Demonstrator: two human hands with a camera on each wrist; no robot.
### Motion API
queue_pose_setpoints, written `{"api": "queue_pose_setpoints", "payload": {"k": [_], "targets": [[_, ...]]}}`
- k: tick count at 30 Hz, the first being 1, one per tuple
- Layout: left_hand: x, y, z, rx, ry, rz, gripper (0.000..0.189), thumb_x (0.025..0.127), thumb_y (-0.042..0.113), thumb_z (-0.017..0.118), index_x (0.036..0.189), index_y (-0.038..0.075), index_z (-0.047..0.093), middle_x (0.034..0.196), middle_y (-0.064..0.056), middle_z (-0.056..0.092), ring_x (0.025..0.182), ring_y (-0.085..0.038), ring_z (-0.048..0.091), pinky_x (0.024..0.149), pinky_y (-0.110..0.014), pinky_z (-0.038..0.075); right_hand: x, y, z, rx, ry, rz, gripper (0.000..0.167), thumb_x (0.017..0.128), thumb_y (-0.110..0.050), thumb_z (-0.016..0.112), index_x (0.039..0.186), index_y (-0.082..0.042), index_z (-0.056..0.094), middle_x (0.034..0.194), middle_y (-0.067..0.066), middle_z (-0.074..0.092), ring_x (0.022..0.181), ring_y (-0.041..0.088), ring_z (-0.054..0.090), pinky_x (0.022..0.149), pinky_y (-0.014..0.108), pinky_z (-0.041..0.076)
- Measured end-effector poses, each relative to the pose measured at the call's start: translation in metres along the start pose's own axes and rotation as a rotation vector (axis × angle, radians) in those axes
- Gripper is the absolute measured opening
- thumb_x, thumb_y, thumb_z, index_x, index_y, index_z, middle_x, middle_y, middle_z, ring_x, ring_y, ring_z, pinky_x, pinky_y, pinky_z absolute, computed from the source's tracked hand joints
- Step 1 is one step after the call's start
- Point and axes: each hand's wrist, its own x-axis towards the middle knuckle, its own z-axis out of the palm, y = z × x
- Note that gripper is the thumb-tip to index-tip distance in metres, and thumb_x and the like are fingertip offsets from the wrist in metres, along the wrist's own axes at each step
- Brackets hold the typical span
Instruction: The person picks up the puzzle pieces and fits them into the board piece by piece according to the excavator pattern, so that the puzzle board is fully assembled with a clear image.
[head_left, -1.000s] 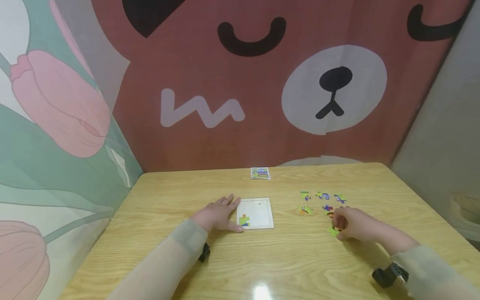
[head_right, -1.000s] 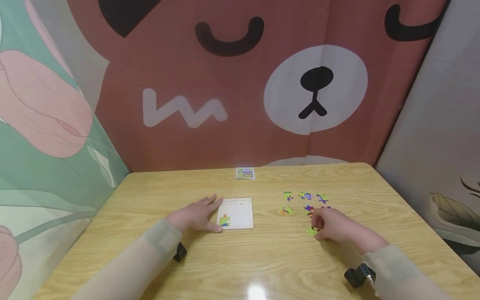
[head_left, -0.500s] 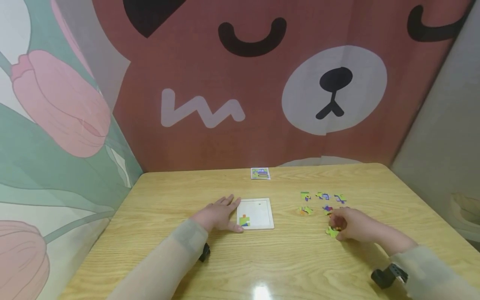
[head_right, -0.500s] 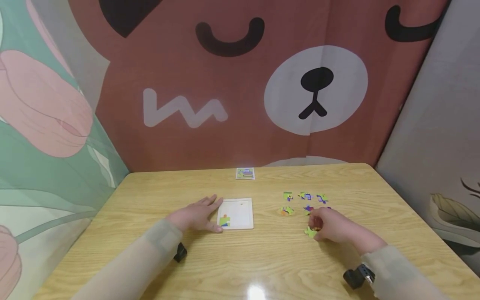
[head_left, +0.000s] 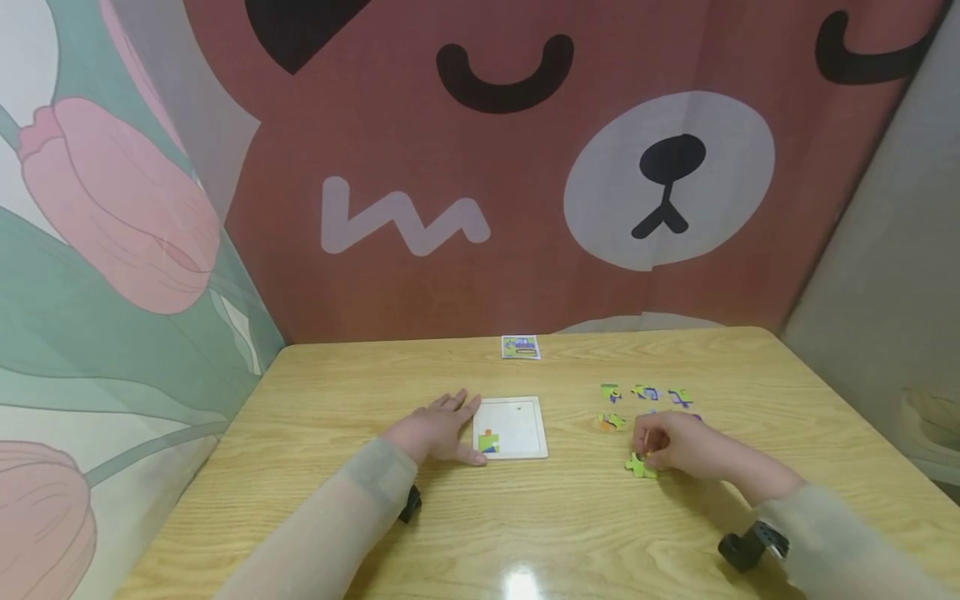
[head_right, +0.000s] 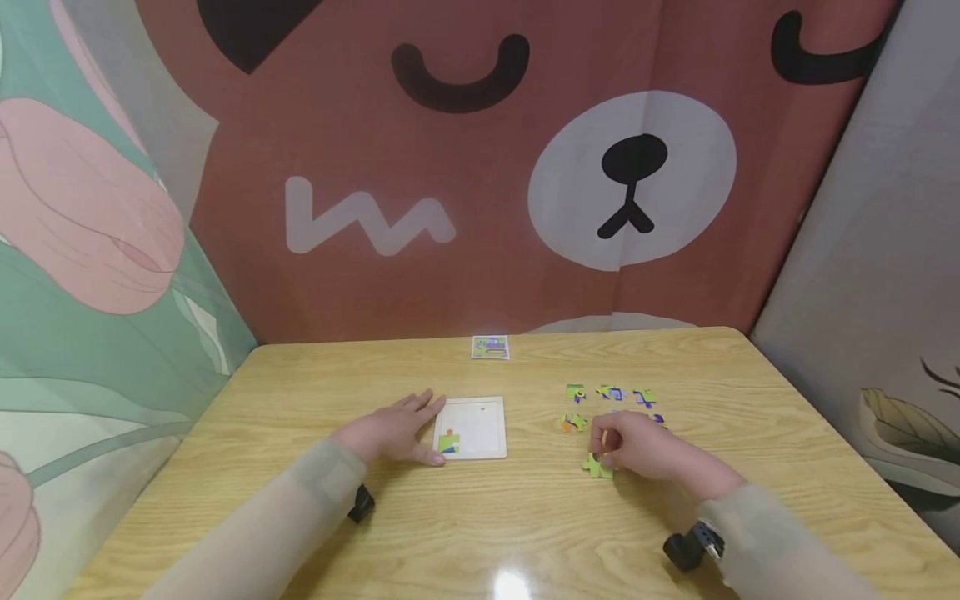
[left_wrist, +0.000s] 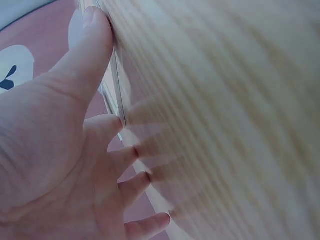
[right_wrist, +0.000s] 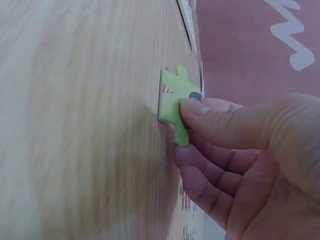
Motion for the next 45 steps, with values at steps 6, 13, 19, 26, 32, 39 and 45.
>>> {"api": "queue_pose_setpoints", "payload": {"k": [6, 13, 19, 26, 32, 39, 45], "targets": [[0.0, 0.0, 0.0, 0.003, -0.004, -0.007, 0.105, 0.078, 0.067, 0.066, 0.16, 0.024, 0.016, 0.165, -0.005, 0.011, 0.149, -0.03, 0.013, 0.115, -0.056, 0.021, 0.02, -0.012, 0.004, 0.164, -0.079, -0.097, 0.016, 0.086, 0.01, 0.067, 0.088, -0.006, 0.063, 0.077, 0.006, 0.06, 0.067, 0.013, 0.052, 0.059, 0.026, 0.047], [-0.001, 0.0, -0.001, -0.001, -0.008, -0.01, 0.106, 0.078, 0.068, 0.066, 0.16, 0.024, 0.016, 0.165, -0.005, 0.011, 0.149, -0.03, 0.013, 0.115, -0.055, 0.021, 0.054, -0.04, 0.014, 0.2, -0.075, -0.068, 0.01, 0.089, 0.003, 0.069, 0.089, -0.006, 0.065, 0.076, 0.007, 0.059, 0.066, 0.017, 0.05, 0.056, 0.027, 0.045], [0.0, 0.0, -0.001, 0.013, -0.002, -0.002, 0.106, 0.078, 0.069, 0.065, 0.16, 0.024, 0.015, 0.165, -0.005, 0.011, 0.149, -0.03, 0.013, 0.115, -0.055, 0.021, 0.088, -0.053, 0.03, 0.204, -0.052, -0.053, 0.011, 0.087, 0.005, 0.069, 0.087, -0.006, 0.067, 0.073, 0.005, 0.059, 0.062, 0.015, 0.048, 0.053, 0.028, 0.043], [0.001, 0.001, -0.002, 0.008, 0.005, 0.003, 0.106, 0.077, 0.068, 0.067, 0.16, 0.022, 0.018, 0.164, -0.007, 0.013, 0.148, -0.031, 0.014, 0.115, -0.055, 0.022, 0.118, -0.062, 0.05, 0.193, -0.052, -0.019, 0.011, 0.087, 0.001, 0.072, 0.085, -0.009, 0.068, 0.073, 0.001, 0.06, 0.067, 0.015, 0.051, 0.059, 0.028, 0.044], [0.002, 0.0, 0.0, 0.012, 0.014, -0.004, 0.106, 0.077, 0.069, 0.067, 0.16, 0.022, 0.019, 0.164, -0.007, 0.014, 0.148, -0.031, 0.016, 0.115, -0.055, 0.023, 0.131, -0.067, 0.062, 0.236, -0.067, -0.024, 0.008, 0.089, 0.0, 0.072, 0.087, -0.007, 0.068, 0.074, 0.002, 0.061, 0.068, 0.016, 0.052, 0.062, 0.029, 0.044], [0.004, -0.001, 0.0, 0.008, 0.004, -0.013, 0.107, 0.076, 0.07, 0.066, 0.16, 0.023, 0.019, 0.164, -0.006, 0.013, 0.148, -0.031, 0.015, 0.114, -0.056, 0.023, 0.138, -0.074, 0.07, 0.211, -0.091, -0.065, 0.01, 0.087, 0.003, 0.071, 0.086, -0.006, 0.068, 0.076, 0.002, 0.064, 0.069, 0.014, 0.055, 0.064, 0.028, 0.047], [0.004, 0.0, -0.001, 0.023, 0.01, -0.01, 0.107, 0.076, 0.07, 0.067, 0.16, 0.023, 0.02, 0.164, -0.007, 0.014, 0.148, -0.031, 0.017, 0.114, -0.056, 0.025, 0.141, -0.077, 0.075, 0.213, -0.113, -0.05, 0.014, 0.085, 0.009, 0.068, 0.085, -0.005, 0.068, 0.076, 0.002, 0.065, 0.067, 0.014, 0.055, 0.061, 0.027, 0.045]]}}
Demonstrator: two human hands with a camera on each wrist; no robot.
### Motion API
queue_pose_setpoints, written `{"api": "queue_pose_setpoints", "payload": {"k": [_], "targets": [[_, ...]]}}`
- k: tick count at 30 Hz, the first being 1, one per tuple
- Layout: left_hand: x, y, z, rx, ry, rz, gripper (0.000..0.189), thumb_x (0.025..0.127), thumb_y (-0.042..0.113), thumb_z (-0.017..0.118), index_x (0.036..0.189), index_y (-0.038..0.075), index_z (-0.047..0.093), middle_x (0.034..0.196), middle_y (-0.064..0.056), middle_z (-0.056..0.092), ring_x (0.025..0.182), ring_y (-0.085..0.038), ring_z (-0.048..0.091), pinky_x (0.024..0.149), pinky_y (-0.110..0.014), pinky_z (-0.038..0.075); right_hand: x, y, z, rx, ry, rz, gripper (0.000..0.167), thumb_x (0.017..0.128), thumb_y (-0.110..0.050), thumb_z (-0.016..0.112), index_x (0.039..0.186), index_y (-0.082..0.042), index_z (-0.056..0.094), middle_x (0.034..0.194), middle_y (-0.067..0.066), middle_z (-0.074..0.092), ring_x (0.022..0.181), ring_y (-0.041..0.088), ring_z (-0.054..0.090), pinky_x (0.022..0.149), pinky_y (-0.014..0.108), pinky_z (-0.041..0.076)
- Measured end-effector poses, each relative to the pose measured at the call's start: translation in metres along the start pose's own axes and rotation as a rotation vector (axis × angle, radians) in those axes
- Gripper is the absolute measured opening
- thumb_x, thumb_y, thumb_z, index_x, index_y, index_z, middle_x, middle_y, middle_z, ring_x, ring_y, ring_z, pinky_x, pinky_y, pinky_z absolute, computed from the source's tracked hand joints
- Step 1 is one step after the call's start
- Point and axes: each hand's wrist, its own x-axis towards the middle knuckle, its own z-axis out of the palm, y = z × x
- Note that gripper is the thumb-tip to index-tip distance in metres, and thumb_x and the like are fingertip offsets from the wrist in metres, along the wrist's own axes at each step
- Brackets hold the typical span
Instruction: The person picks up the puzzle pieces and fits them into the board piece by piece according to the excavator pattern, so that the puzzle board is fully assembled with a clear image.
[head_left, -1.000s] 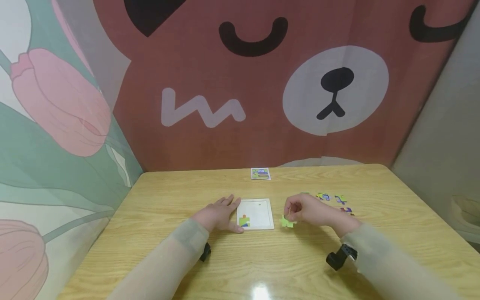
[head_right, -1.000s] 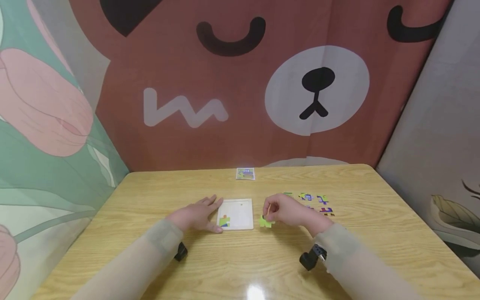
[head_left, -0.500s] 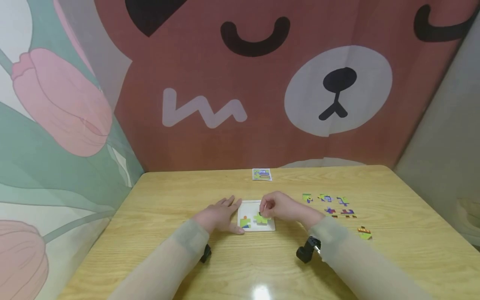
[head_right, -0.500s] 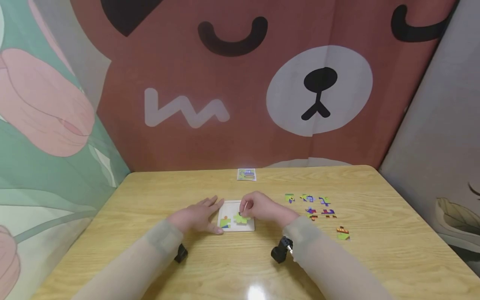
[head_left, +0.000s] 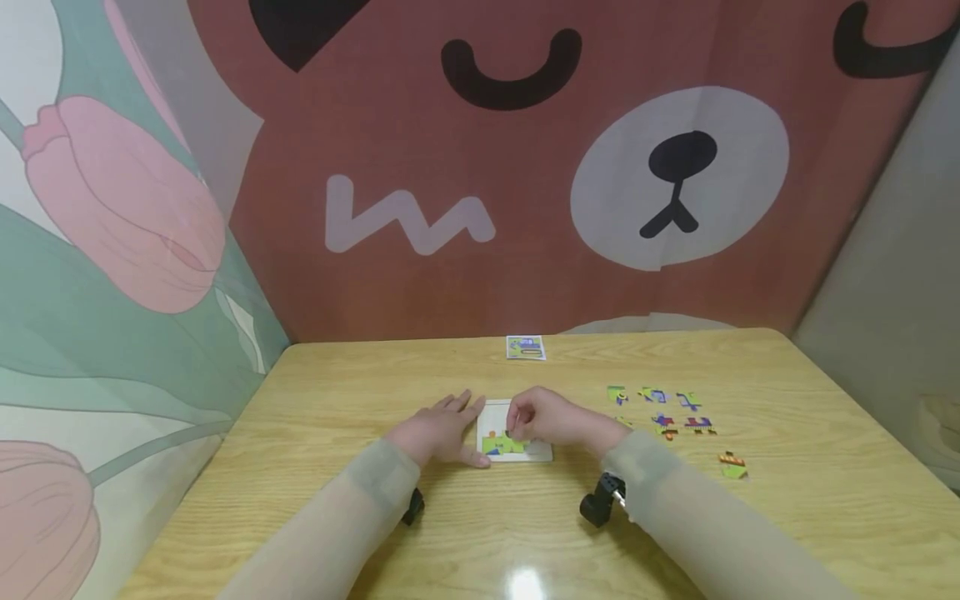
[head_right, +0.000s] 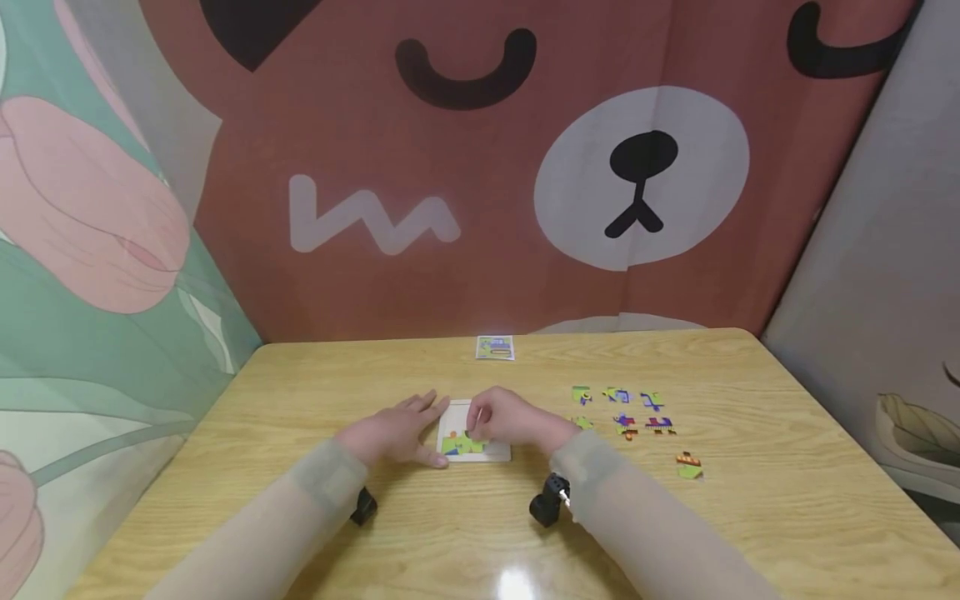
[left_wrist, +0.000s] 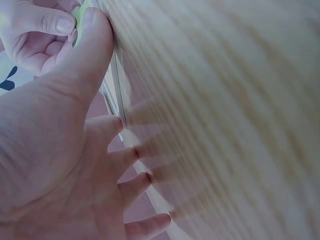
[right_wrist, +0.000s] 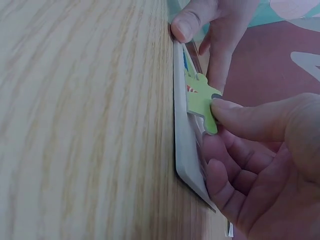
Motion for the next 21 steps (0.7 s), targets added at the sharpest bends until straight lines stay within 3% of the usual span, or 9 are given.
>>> {"api": "queue_pose_setpoints", "payload": {"k": [12, 21], "targets": [[0.0, 0.0, 0.0, -0.007, 0.001, -0.005, 0.107, 0.076, 0.07, 0.067, 0.16, 0.023, 0.02, 0.164, -0.007, 0.014, 0.148, -0.031, 0.016, 0.113, -0.057, 0.024, -0.003, -0.004, 0.007, -0.099, 0.046, 0.059, 0.014, 0.084, 0.001, 0.075, 0.083, -0.011, 0.067, 0.076, -0.001, 0.062, 0.074, 0.017, 0.055, 0.069, 0.033, 0.046], [-0.002, 0.0, 0.0, -0.019, 0.003, 0.001, 0.106, 0.076, 0.069, 0.068, 0.16, 0.023, 0.021, 0.164, -0.006, 0.014, 0.148, -0.031, 0.016, 0.113, -0.058, 0.024, -0.005, -0.005, 0.014, -0.172, 0.101, 0.05, 0.018, 0.08, -0.001, 0.079, 0.083, -0.011, 0.065, 0.077, -0.001, 0.059, 0.074, 0.016, 0.053, 0.068, 0.034, 0.045]]}}
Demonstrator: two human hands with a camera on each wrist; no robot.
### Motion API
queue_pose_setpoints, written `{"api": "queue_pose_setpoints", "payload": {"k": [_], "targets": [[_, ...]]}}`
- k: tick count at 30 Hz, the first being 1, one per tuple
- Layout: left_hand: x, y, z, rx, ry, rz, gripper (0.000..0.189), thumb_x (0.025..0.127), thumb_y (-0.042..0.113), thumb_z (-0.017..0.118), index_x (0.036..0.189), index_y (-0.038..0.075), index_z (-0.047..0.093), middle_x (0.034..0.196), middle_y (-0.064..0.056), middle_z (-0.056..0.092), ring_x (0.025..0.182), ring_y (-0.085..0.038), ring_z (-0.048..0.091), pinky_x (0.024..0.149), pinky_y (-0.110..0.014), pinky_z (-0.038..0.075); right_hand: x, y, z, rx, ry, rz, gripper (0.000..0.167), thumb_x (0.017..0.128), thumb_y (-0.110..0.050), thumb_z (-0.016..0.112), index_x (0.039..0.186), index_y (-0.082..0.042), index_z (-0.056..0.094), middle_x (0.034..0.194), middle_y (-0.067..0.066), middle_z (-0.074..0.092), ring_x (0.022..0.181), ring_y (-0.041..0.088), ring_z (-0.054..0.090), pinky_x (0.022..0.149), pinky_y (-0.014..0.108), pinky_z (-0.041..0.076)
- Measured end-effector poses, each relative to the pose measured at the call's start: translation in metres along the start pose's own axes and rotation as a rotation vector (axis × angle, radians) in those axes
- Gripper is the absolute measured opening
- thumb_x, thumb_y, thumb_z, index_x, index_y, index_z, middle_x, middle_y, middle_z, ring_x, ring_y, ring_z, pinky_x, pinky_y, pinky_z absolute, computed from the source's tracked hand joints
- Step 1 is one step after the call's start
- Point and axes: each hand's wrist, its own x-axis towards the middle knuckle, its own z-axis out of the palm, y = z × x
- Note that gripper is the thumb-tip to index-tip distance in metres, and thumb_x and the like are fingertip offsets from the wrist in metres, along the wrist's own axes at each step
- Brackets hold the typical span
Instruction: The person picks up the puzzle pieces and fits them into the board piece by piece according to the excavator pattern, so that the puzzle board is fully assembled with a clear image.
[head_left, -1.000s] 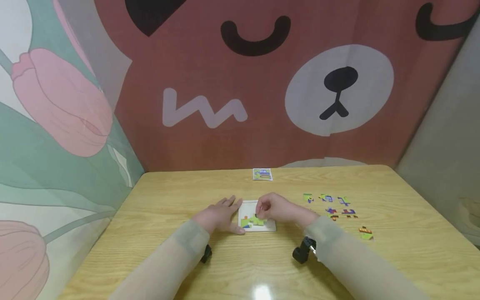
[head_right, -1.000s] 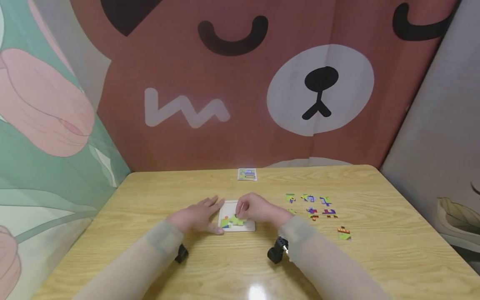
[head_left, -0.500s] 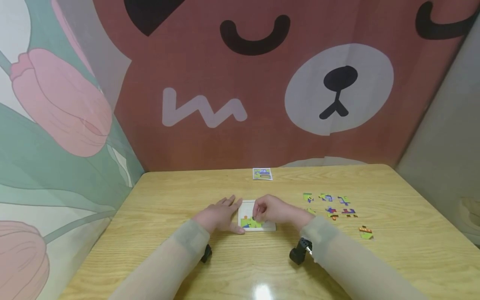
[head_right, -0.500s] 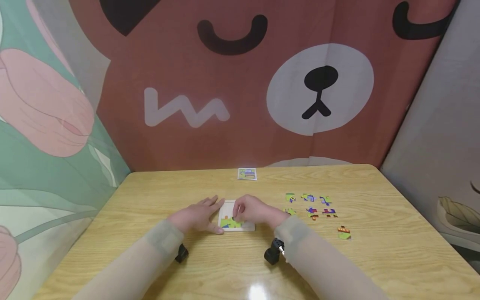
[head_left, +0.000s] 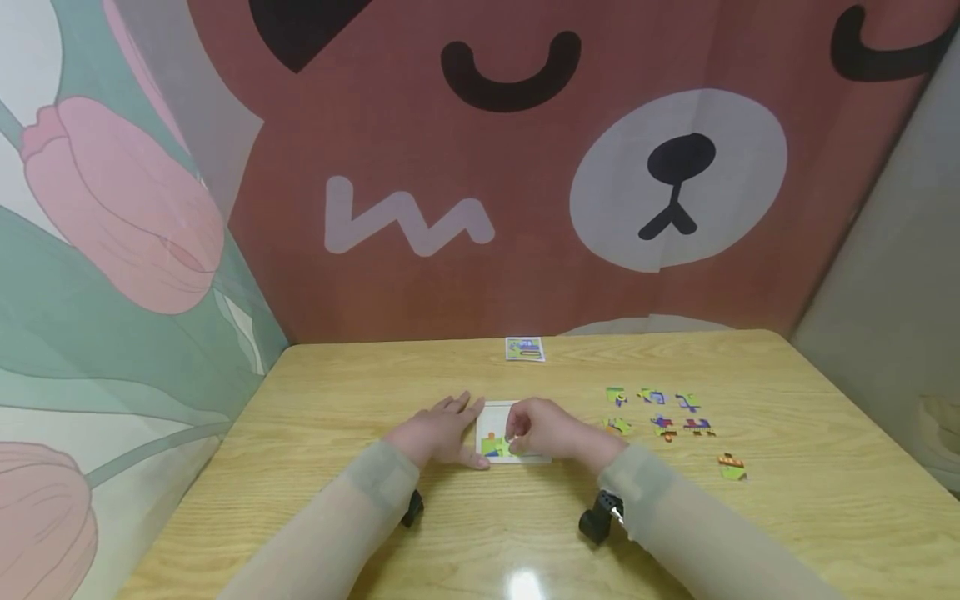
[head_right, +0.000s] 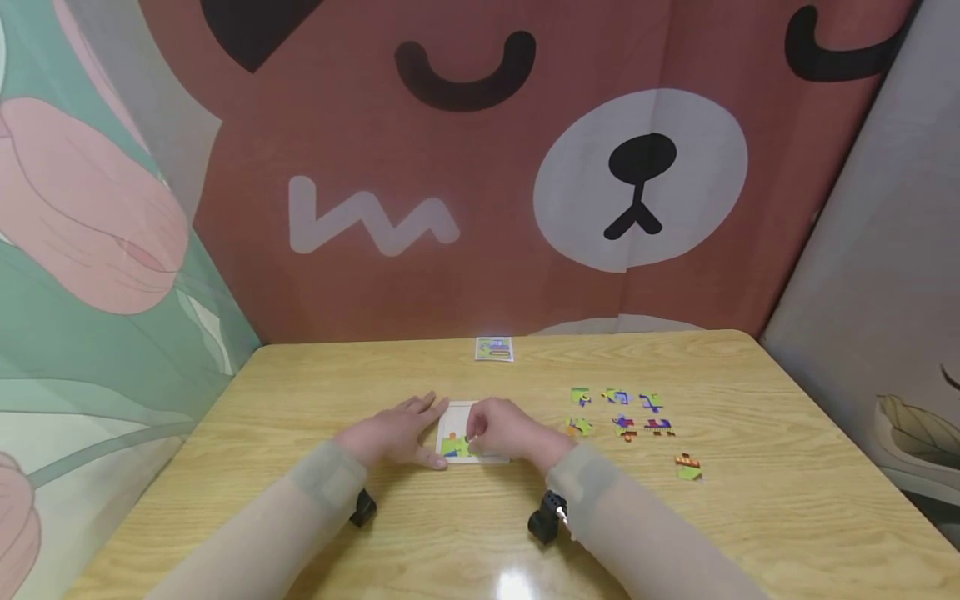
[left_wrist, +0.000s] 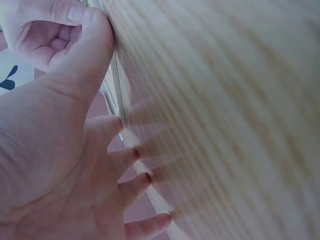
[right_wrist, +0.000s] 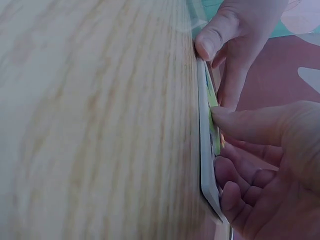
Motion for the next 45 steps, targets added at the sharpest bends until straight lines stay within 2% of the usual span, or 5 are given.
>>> {"api": "queue_pose_setpoints", "payload": {"k": [5, 18, 32, 40, 45], "targets": [[0.0, 0.0, 0.0, 0.0, 0.001, 0.002, 0.106, 0.076, 0.069, 0.068, 0.159, 0.022, 0.021, 0.164, -0.007, 0.014, 0.148, -0.032, 0.016, 0.113, -0.059, 0.024, -0.002, 0.0, 0.001, -0.006, 0.013, 0.008, 0.022, 0.079, -0.002, 0.08, 0.087, -0.011, 0.062, 0.078, 0.001, 0.057, 0.073, 0.017, 0.053, 0.065, 0.032, 0.045], [-0.002, 0.001, -0.002, 0.003, 0.004, 0.01, 0.105, 0.078, 0.067, 0.068, 0.159, 0.02, 0.022, 0.164, -0.008, 0.016, 0.147, -0.033, 0.018, 0.112, -0.059, 0.025, 0.0, -0.002, 0.004, -0.028, -0.001, -0.015, 0.015, 0.081, 0.0, 0.077, 0.081, -0.013, 0.069, 0.078, -0.001, 0.057, 0.076, 0.017, 0.052, 0.069, 0.035, 0.044], [0.0, 0.001, 0.001, 0.007, 0.011, 0.008, 0.106, 0.077, 0.068, 0.068, 0.159, 0.021, 0.021, 0.164, -0.007, 0.016, 0.148, -0.032, 0.018, 0.113, -0.058, 0.025, -0.006, 0.001, -0.002, 0.023, -0.035, -0.041, 0.014, 0.092, -0.002, 0.066, 0.089, -0.014, 0.072, 0.091, -0.003, 0.067, 0.087, 0.015, 0.057, 0.084, 0.041, 0.048], [-0.001, 0.0, 0.001, 0.011, 0.011, 0.002, 0.106, 0.076, 0.069, 0.068, 0.159, 0.022, 0.022, 0.164, -0.007, 0.016, 0.148, -0.031, 0.018, 0.113, -0.057, 0.024, -0.009, 0.007, -0.013, 0.088, -0.037, -0.075, 0.022, 0.097, 0.002, 0.056, 0.108, -0.008, 0.072, 0.097, -0.002, 0.07, 0.095, 0.015, 0.061, 0.089, 0.043, 0.048], [-0.001, 0.0, 0.001, -0.001, 0.015, 0.007, 0.105, 0.077, 0.068, 0.068, 0.159, 0.022, 0.022, 0.164, -0.007, 0.015, 0.148, -0.031, 0.017, 0.114, -0.057, 0.023, -0.021, 0.012, -0.033, 0.12, 0.008, -0.063, 0.028, 0.096, 0.003, 0.054, 0.117, -0.007, 0.07, 0.104, 0.004, 0.071, 0.1, 0.021, 0.061, 0.088, 0.042, 0.05]]}}
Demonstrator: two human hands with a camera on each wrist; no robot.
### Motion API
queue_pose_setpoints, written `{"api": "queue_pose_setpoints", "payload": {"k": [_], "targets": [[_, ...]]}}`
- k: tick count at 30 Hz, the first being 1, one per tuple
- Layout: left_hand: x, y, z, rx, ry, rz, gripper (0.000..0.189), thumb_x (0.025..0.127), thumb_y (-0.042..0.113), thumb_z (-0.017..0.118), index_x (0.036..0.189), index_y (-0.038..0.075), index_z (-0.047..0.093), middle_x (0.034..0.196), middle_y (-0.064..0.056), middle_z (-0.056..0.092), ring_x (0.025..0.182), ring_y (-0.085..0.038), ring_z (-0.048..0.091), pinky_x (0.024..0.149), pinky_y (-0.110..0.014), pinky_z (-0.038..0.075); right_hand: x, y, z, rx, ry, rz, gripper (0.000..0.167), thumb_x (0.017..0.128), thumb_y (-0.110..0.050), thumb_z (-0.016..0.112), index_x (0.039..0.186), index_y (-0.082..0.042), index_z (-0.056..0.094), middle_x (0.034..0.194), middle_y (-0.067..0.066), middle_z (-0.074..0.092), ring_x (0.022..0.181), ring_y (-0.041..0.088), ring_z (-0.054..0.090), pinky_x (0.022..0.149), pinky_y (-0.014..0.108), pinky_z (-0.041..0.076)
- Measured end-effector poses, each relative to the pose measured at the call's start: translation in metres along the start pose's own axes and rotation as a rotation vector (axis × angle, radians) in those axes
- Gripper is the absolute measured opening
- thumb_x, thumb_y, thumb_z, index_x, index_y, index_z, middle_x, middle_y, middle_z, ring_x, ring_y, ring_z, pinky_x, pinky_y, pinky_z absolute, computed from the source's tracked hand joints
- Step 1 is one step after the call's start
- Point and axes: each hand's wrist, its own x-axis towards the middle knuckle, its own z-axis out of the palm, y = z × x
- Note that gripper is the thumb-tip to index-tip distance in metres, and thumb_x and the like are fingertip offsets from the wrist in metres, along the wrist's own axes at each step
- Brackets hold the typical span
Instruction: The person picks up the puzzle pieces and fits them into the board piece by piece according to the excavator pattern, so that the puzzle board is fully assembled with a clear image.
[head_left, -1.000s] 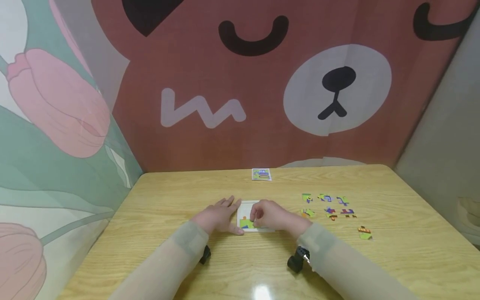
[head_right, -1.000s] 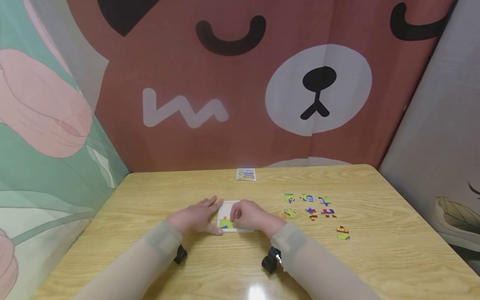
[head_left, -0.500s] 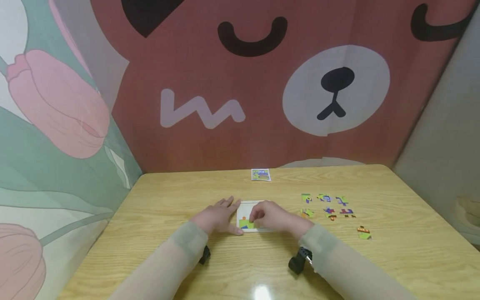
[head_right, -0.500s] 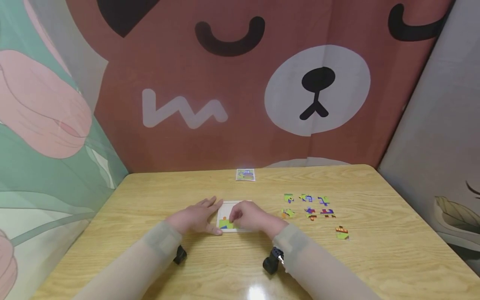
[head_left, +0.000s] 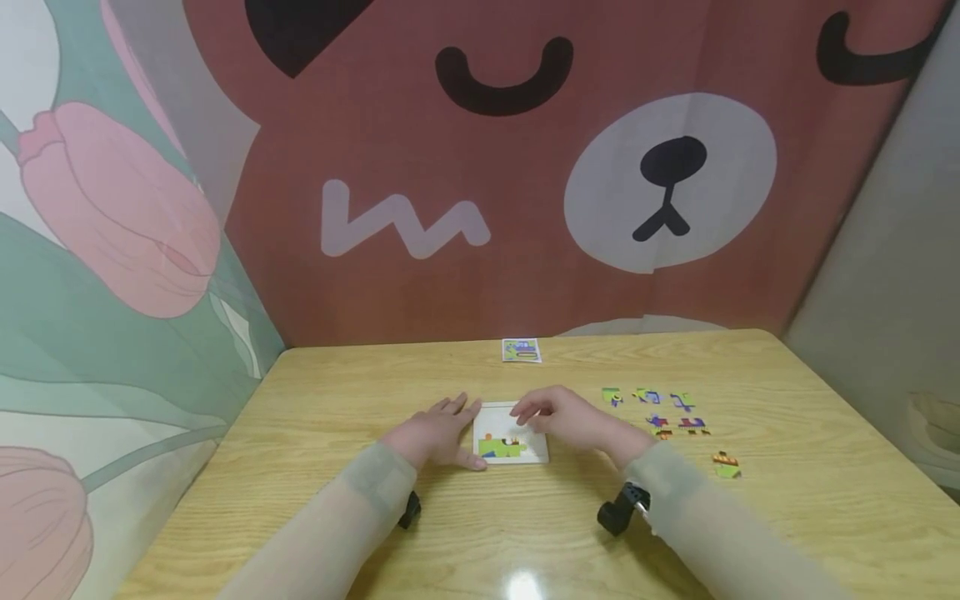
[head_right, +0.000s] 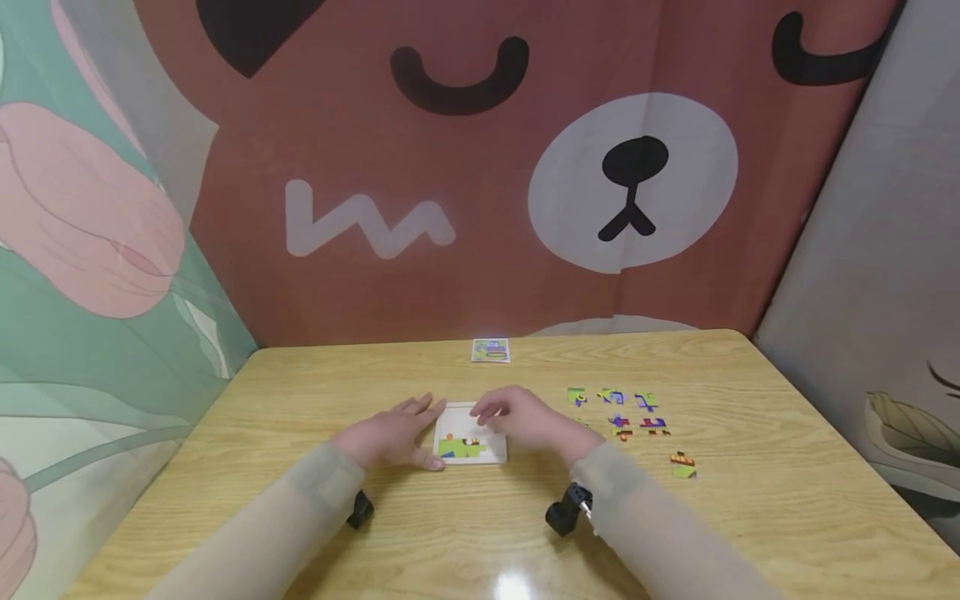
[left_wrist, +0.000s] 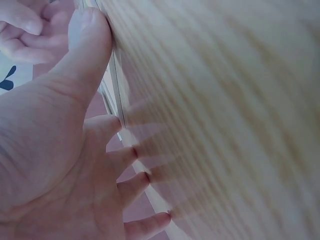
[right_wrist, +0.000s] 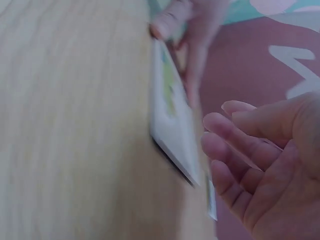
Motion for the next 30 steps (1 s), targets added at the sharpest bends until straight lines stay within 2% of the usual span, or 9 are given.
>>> {"api": "queue_pose_setpoints", "payload": {"k": [4, 7, 13, 18, 23, 30], "targets": [[-0.001, 0.0, 0.001, -0.014, -0.009, 0.0, 0.105, 0.077, 0.067, 0.068, 0.16, 0.023, 0.02, 0.164, -0.006, 0.013, 0.148, -0.031, 0.015, 0.115, -0.057, 0.022, -0.022, 0.004, -0.027, 0.023, 0.05, -0.012, 0.025, 0.097, 0.003, 0.055, 0.117, -0.004, 0.068, 0.107, 0.015, 0.069, 0.097, 0.032, 0.064, 0.079, 0.046, 0.055], [-0.002, 0.0, 0.002, -0.022, -0.011, 0.004, 0.106, 0.077, 0.066, 0.069, 0.16, 0.022, 0.02, 0.164, -0.007, 0.013, 0.148, -0.032, 0.014, 0.115, -0.056, 0.021, -0.049, 0.011, -0.053, 0.005, 0.074, 0.001, 0.022, 0.098, -0.002, 0.057, 0.117, -0.004, 0.067, 0.107, 0.016, 0.067, 0.094, 0.035, 0.064, 0.074, 0.049, 0.056], [0.0, 0.0, 0.002, 0.008, -0.008, 0.005, 0.107, 0.077, 0.069, 0.066, 0.16, 0.023, 0.018, 0.164, -0.006, 0.012, 0.148, -0.031, 0.014, 0.115, -0.056, 0.021, -0.116, 0.035, -0.105, -0.169, 0.109, 0.032, 0.022, 0.096, -0.007, 0.064, 0.118, -0.005, 0.066, 0.104, 0.008, 0.069, 0.089, 0.025, 0.066, 0.068, 0.035, 0.056], [0.001, -0.001, 0.0, 0.018, -0.012, -0.006, 0.107, 0.077, 0.07, 0.065, 0.16, 0.024, 0.016, 0.165, -0.005, 0.011, 0.149, -0.03, 0.013, 0.115, -0.055, 0.022, -0.165, 0.067, -0.136, -0.295, 0.106, 0.077, 0.025, 0.09, -0.008, 0.071, 0.114, -0.002, 0.066, 0.098, 0.004, 0.068, 0.084, 0.01, 0.063, 0.065, 0.029, 0.054], [0.0, -0.002, -0.001, 0.01, -0.01, -0.003, 0.107, 0.077, 0.069, 0.066, 0.16, 0.023, 0.017, 0.165, -0.006, 0.011, 0.149, -0.031, 0.014, 0.115, -0.056, 0.021, -0.191, 0.092, -0.149, -0.306, 0.069, 0.075, 0.023, 0.084, -0.003, 0.074, 0.105, 0.001, 0.066, 0.088, 0.003, 0.066, 0.076, 0.005, 0.059, 0.059, 0.027, 0.052], [-0.001, -0.001, 0.0, -0.011, -0.002, 0.017, 0.106, 0.077, 0.067, 0.068, 0.16, 0.021, 0.02, 0.164, -0.008, 0.013, 0.148, -0.032, 0.015, 0.114, -0.057, 0.022, -0.199, 0.11, -0.138, -0.214, 0.079, 0.068, 0.025, 0.082, -0.006, 0.078, 0.101, -0.003, 0.062, 0.076, -0.002, 0.058, 0.064, 0.005, 0.054, 0.052, 0.027, 0.048]]}}
